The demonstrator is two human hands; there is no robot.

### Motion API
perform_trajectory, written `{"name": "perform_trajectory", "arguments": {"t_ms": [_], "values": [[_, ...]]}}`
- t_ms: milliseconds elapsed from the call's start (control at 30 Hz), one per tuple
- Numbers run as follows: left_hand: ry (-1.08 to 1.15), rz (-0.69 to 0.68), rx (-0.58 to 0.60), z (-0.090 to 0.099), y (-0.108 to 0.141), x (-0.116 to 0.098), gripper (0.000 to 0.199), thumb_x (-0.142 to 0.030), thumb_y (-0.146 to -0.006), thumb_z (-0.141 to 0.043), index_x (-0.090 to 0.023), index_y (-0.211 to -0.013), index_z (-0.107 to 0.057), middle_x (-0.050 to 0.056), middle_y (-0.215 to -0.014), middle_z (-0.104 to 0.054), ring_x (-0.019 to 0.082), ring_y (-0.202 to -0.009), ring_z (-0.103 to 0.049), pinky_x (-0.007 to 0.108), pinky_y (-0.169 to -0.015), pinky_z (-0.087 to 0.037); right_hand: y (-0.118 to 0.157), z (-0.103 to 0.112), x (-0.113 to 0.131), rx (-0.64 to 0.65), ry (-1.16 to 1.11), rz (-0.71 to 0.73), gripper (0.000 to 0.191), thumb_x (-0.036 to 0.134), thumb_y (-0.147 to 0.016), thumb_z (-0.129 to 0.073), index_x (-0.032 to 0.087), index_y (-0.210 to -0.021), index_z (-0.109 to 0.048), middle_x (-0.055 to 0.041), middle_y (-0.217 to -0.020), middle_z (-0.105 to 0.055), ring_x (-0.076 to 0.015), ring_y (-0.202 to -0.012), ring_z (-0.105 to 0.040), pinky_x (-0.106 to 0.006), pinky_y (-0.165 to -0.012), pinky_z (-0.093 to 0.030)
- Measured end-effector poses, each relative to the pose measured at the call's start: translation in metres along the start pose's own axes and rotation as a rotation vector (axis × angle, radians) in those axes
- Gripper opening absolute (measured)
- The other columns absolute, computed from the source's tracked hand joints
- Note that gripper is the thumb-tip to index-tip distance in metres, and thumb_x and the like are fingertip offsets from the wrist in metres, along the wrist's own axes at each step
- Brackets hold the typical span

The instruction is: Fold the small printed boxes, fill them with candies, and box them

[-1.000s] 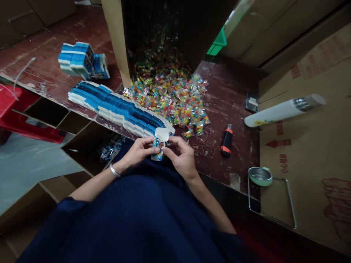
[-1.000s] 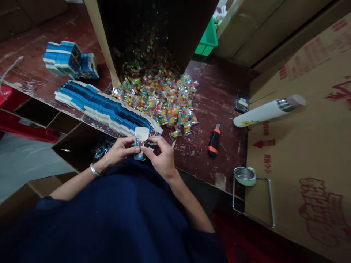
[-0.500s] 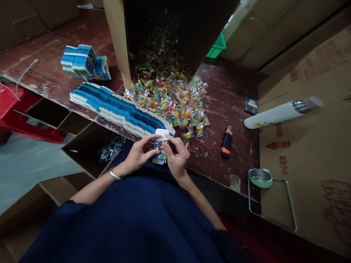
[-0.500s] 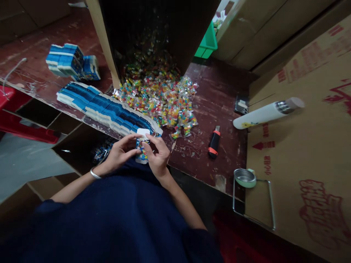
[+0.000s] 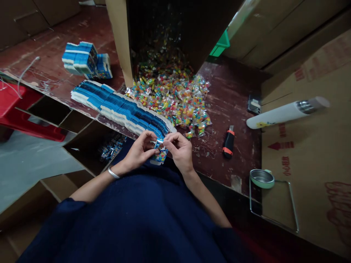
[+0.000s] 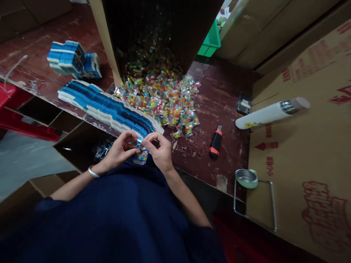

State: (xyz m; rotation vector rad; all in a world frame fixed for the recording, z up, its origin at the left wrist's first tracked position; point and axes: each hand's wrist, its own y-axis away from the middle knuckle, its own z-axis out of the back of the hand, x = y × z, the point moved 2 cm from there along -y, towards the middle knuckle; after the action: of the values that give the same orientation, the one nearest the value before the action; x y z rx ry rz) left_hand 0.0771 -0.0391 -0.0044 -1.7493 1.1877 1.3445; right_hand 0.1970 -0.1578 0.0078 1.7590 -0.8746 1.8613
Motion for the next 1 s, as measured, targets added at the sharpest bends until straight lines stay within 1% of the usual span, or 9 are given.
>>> {"name": "perform_trajectory", "arguments": {"t_ms": [133,300,467,600,667,767,833,933,1000], "values": [[-0.11,-0.037,0.033,0.005,0.003,0.0,0.038,-0.026,-0.083,-0.079,-0.021,-0.111,-0.053,0.003,-0.105,-0.06,0.013,-0.085,-0.067,0.026,-0.076,-0.061,-0.007,0.01,0.001,0.058,0.014,-0.15,0.025,0.041,-0.075,-0.087,0.022,-0.081,-0.071,-0.0007,-0.083,-0.07,-0.016,-0.077,-0.066,-0.029,-0.07,-0.055],[-0.132,-0.036,0.122,0.003,0.004,-0.002,0.043,-0.016,-0.086,-0.073,-0.023,-0.124,-0.053,0.006,-0.112,-0.067,0.016,-0.091,-0.07,0.029,-0.079,-0.062,-0.014,0.02,0.001,0.105,0.059,-0.216,0.027,0.042,-0.075,-0.085,0.02,-0.071,-0.07,-0.0003,-0.072,-0.069,-0.0155,-0.068,-0.062,-0.029,-0.063,-0.052],[-0.16,-0.033,0.125,0.001,0.004,-0.004,0.05,-0.014,-0.087,-0.072,-0.022,-0.134,-0.056,0.008,-0.115,-0.071,0.015,-0.087,-0.072,0.028,-0.078,-0.061,-0.014,0.019,0.006,0.126,0.121,-0.098,0.024,0.036,-0.08,-0.082,0.021,-0.069,-0.068,-0.0014,-0.077,-0.07,-0.0163,-0.074,-0.065,-0.031,-0.07,-0.053],[-0.132,-0.009,0.082,0.001,0.005,-0.002,0.038,-0.018,-0.086,-0.074,-0.019,-0.122,-0.065,0.007,-0.11,-0.073,0.017,-0.092,-0.072,0.03,-0.083,-0.061,-0.006,0.018,0.01,0.194,0.15,0.001,0.025,0.038,-0.089,-0.075,0.021,-0.072,-0.068,-0.0038,-0.091,-0.073,-0.0175,-0.084,-0.068,-0.031,-0.075,-0.054],[-0.089,0.033,0.055,0.001,0.007,0.002,0.033,-0.021,-0.084,-0.077,-0.018,-0.115,-0.066,0.006,-0.109,-0.071,0.016,-0.088,-0.072,0.029,-0.081,-0.061,0.0,0.021,0.011,0.244,0.172,0.049,0.023,0.041,-0.093,-0.07,0.023,-0.079,-0.073,-0.0051,-0.099,-0.074,-0.0189,-0.092,-0.07,-0.033,-0.081,-0.055],[-0.018,0.114,0.017,0.007,0.01,0.008,0.038,-0.026,-0.077,-0.084,-0.018,-0.106,-0.062,0.004,-0.108,-0.066,0.015,-0.085,-0.07,0.028,-0.078,-0.06,0.004,0.034,0.008,0.317,0.267,0.103,0.024,0.046,-0.094,-0.068,0.026,-0.102,-0.077,-0.0069,-0.111,-0.075,-0.0218,-0.102,-0.071,-0.036,-0.089,-0.057],[-0.025,0.194,0.048,0.016,0.012,0.011,0.042,-0.029,-0.073,-0.087,-0.018,-0.098,-0.055,0.002,-0.101,-0.063,0.014,-0.084,-0.067,0.028,-0.077,-0.058,0.001,0.055,0.0,0.206,0.424,0.079,0.03,0.047,-0.093,-0.069,0.026,-0.113,-0.075,-0.0082,-0.115,-0.074,-0.0225,-0.098,-0.072,-0.036,-0.082,-0.059],[-0.204,0.264,0.155,0.04,0.017,0.003,0.044,-0.03,-0.076,-0.084,-0.019,-0.102,-0.051,0.0,-0.095,-0.059,0.014,-0.083,-0.063,0.027,-0.075,-0.055,-0.009,0.094,-0.016,-0.084,0.85,0.018,0.024,0.038,-0.094,-0.065,0.023,-0.111,-0.074,-0.0091,-0.108,-0.073,-0.0225,-0.085,-0.071,-0.037,-0.078,-0.057],[-0.402,0.276,0.26,0.057,0.019,-0.008,0.051,-0.029,-0.079,-0.08,-0.021,-0.121,-0.053,0.0,-0.098,-0.061,0.013,-0.081,-0.06,0.025,-0.072,-0.052,-0.017,0.111,-0.029,-0.066,1.095,-0.03,0.023,0.03,-0.094,-0.063,0.024,-0.113,-0.074,-0.0092,-0.109,-0.071,-0.0229,-0.083,-0.069,-0.038,-0.078,-0.056]]}}
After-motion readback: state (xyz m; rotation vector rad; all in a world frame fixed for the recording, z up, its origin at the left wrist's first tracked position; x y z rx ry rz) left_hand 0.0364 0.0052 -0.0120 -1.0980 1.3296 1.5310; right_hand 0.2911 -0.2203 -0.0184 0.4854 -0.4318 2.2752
